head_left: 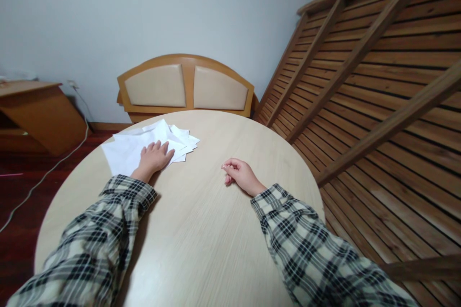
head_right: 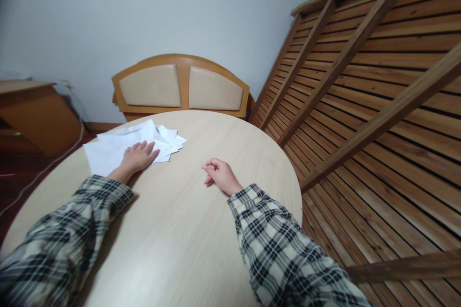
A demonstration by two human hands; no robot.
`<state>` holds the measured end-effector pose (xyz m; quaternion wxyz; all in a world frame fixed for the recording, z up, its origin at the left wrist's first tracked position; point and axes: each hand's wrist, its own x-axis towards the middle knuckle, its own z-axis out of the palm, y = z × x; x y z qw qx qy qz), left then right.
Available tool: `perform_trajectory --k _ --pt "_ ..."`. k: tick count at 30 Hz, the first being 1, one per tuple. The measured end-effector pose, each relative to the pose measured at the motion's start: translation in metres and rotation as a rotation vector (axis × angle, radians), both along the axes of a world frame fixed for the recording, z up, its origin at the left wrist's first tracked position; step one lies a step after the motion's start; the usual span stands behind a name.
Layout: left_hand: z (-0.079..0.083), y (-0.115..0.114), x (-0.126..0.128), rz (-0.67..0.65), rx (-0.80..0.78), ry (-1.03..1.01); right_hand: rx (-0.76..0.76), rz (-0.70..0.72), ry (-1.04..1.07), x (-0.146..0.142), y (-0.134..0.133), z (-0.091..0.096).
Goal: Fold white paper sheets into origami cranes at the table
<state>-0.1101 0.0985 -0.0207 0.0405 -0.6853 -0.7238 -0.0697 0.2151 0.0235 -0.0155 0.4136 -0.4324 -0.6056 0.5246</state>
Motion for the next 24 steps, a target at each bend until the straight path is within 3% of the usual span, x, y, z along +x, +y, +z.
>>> perform_trajectory --k 6,8,10,13,16,19,24 --pt "0.012 -0.017 0.014 -0.188 0.427 0.014 0.498 -0.299 -0.396 0.003 0.000 -0.002" --pt "0.015 -0.023 0.024 -0.258 0.497 -0.021 0.578 -0.370 -0.580 0.003 -0.003 0.000" --pt "0.016 -0.031 0.037 -0.315 0.519 -0.060 0.585 -0.394 -0.754 0.001 -0.009 0.002" --pt "0.013 -0.046 0.060 -0.397 0.488 -0.123 0.601 -0.309 -0.975 -0.004 -0.015 0.004" --pt "0.007 -0.063 0.081 -0.490 0.415 -0.148 0.471 -0.192 -1.131 -0.009 -0.014 0.004" --pt "-0.001 -0.074 0.094 -0.562 0.310 -0.115 0.328 -0.116 -1.194 -0.011 -0.011 0.003" --pt "-0.012 -0.071 0.097 -0.586 0.130 -0.055 0.324 -0.083 -1.213 -0.011 -0.009 0.002"
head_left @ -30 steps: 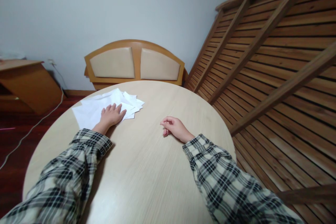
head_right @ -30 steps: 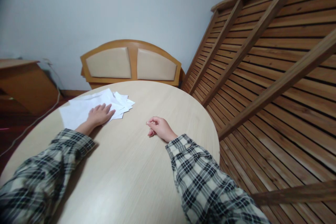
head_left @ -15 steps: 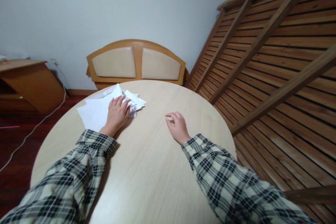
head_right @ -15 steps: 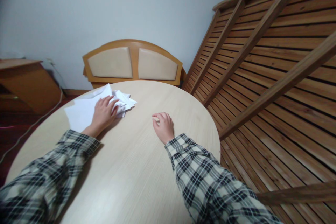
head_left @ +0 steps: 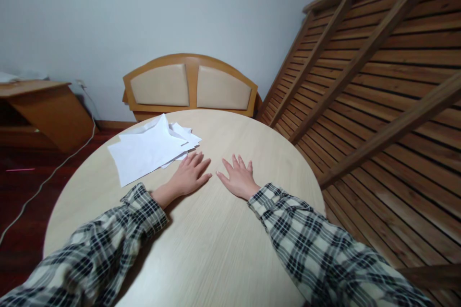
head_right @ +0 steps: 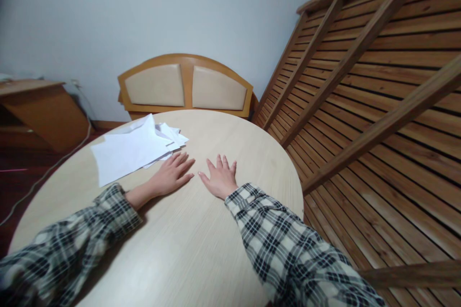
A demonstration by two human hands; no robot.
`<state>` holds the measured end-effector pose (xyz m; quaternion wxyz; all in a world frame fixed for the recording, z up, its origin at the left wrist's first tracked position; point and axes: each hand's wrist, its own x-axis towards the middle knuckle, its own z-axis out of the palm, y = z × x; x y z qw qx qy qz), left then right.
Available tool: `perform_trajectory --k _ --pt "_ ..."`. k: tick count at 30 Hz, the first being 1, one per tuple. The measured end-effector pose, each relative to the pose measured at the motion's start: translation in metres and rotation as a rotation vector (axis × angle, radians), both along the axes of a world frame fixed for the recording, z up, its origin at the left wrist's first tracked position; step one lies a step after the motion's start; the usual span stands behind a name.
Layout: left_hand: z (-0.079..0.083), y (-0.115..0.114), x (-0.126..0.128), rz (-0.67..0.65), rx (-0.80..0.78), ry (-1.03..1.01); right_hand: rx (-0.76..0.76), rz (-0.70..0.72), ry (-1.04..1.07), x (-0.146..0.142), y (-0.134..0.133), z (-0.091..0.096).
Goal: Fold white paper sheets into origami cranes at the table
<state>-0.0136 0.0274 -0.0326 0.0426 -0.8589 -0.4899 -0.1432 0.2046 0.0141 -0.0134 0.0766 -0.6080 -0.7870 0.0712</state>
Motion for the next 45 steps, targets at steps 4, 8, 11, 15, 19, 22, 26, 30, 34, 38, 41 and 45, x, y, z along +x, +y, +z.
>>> perform_trajectory --k 4,8,11,15,19,22,26,30,34,38,41,45 --pt "-0.0032 0.0043 -0.0014 0.012 -0.073 0.024 0.003 0.006 0.002 -0.0003 -0.0014 0.0010" --pt "-0.0037 0.0044 -0.0016 -0.002 -0.067 0.008 0.005 0.012 0.006 -0.0011 -0.0019 0.0023" --pt "-0.0045 0.0046 -0.0021 -0.013 -0.059 0.002 0.006 0.014 0.007 -0.0013 -0.0018 0.0028" --pt "-0.0047 0.0046 -0.0024 -0.019 -0.058 -0.002 -0.002 0.009 0.003 -0.0012 -0.0018 0.0026" --pt "-0.0019 0.0032 -0.0016 -0.018 -0.063 0.013 0.007 0.010 0.001 -0.0010 -0.0014 0.0011" --pt "0.0000 0.0021 -0.0011 -0.021 -0.057 0.010 0.014 0.007 -0.003 -0.0008 -0.0009 -0.0005" --pt "0.0015 0.0014 -0.0012 -0.030 -0.051 0.006 0.023 0.014 0.001 -0.0008 -0.0006 -0.0012" --pt "0.0034 0.0007 -0.0009 -0.033 -0.034 -0.007 0.014 0.011 -0.003 -0.0011 -0.0010 -0.0002" --pt "0.0048 0.0002 -0.0004 -0.036 -0.039 0.005 0.013 0.010 0.001 -0.0011 -0.0016 0.0011" --pt "0.0031 0.0008 -0.0011 -0.033 -0.041 -0.009 0.005 0.011 0.001 -0.0010 -0.0015 0.0020" --pt "0.0015 0.0015 -0.0021 -0.037 -0.038 -0.036 0.004 0.009 -0.002 -0.0010 -0.0007 0.0020" --pt "0.0014 0.0018 -0.0026 -0.036 -0.031 -0.027 0.007 0.013 0.002 -0.0008 0.0000 0.0019"
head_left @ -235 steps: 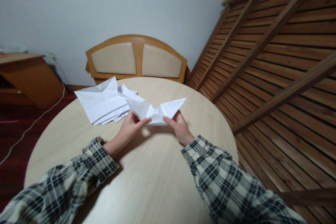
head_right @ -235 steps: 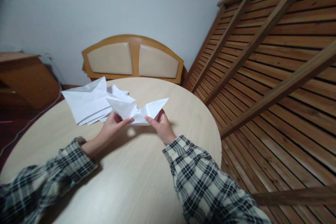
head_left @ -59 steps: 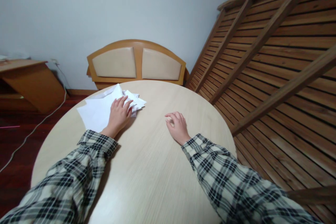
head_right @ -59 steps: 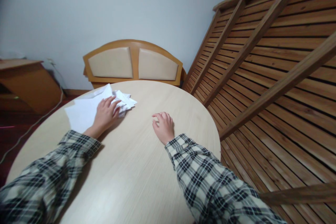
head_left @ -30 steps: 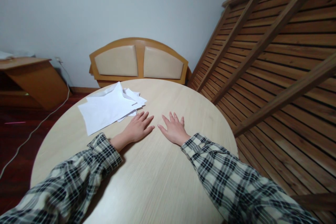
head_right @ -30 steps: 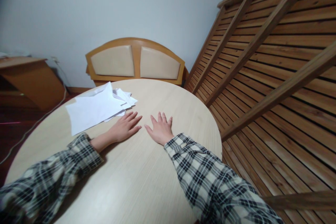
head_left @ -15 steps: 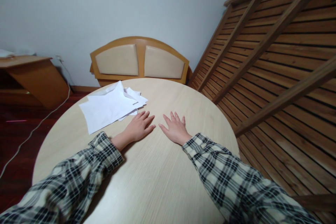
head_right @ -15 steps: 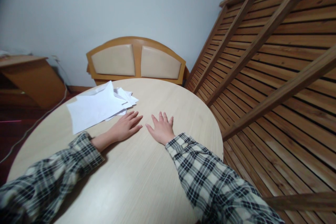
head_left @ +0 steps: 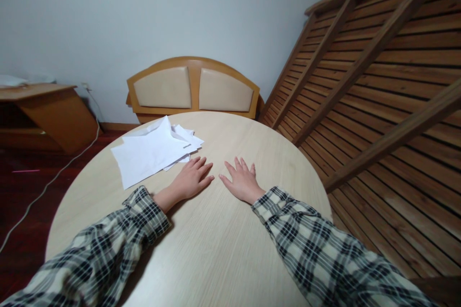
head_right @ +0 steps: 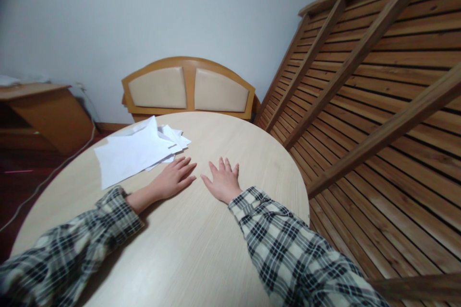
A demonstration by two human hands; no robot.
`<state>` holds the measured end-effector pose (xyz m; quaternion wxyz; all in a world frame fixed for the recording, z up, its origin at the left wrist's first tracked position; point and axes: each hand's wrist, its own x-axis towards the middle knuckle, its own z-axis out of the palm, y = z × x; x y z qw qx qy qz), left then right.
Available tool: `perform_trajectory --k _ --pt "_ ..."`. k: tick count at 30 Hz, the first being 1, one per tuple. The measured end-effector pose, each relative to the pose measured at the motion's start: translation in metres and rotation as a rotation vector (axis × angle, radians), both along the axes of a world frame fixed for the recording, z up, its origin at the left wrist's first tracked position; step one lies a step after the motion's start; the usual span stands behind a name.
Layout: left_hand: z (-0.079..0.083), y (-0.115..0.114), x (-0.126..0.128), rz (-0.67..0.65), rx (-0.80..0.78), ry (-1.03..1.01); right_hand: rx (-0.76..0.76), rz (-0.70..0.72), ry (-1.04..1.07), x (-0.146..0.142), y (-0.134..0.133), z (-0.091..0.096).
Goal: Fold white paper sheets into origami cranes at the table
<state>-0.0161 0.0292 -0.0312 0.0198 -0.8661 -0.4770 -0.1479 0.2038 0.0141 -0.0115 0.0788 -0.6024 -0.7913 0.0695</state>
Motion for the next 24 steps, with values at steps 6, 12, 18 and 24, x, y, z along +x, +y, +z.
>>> perform_trajectory --k 6,12,18,24 --pt "0.004 -0.003 0.002 -0.003 0.026 0.001 -0.003 0.000 0.012 0.001 -0.001 0.002" --pt "0.013 -0.005 0.000 -0.070 0.077 -0.047 0.002 0.006 0.025 0.004 0.001 -0.001" --pt "0.021 0.010 -0.030 0.088 0.228 -0.054 0.007 0.026 0.044 0.007 0.002 -0.003" --pt "0.015 0.026 -0.070 0.333 0.270 -0.055 0.014 0.031 0.040 0.008 0.003 -0.002"
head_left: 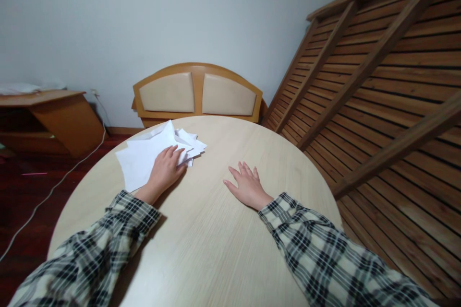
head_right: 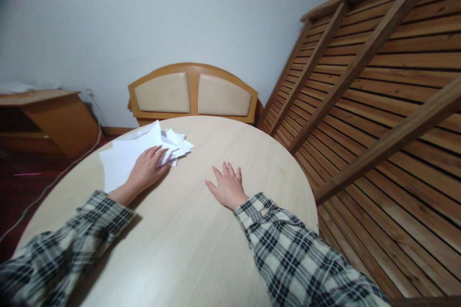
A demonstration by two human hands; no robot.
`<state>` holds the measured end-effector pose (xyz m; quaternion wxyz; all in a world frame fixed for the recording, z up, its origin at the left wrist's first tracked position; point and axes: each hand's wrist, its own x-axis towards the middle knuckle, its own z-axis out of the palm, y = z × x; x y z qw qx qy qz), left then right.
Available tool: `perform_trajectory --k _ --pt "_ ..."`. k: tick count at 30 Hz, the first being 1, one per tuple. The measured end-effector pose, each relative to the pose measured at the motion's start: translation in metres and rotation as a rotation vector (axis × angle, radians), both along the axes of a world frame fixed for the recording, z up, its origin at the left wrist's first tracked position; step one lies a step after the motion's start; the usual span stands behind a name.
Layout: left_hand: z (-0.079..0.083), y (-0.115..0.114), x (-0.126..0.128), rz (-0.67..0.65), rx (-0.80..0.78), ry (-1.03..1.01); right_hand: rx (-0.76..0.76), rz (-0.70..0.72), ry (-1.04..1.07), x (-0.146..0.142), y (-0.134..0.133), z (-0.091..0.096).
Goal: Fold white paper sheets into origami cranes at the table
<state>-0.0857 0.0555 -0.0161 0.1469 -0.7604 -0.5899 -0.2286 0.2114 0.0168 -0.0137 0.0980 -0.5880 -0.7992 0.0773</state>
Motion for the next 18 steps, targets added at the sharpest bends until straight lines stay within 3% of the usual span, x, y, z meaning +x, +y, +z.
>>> perform_trajectory --k 9,18 --pt "-0.017 0.015 -0.019 -0.007 -0.102 -0.144 -0.027 0.032 0.045 0.002 0.002 0.001" --pt "-0.007 0.016 -0.017 -0.053 0.130 -0.677 -0.038 0.048 0.088 0.003 0.004 -0.001"
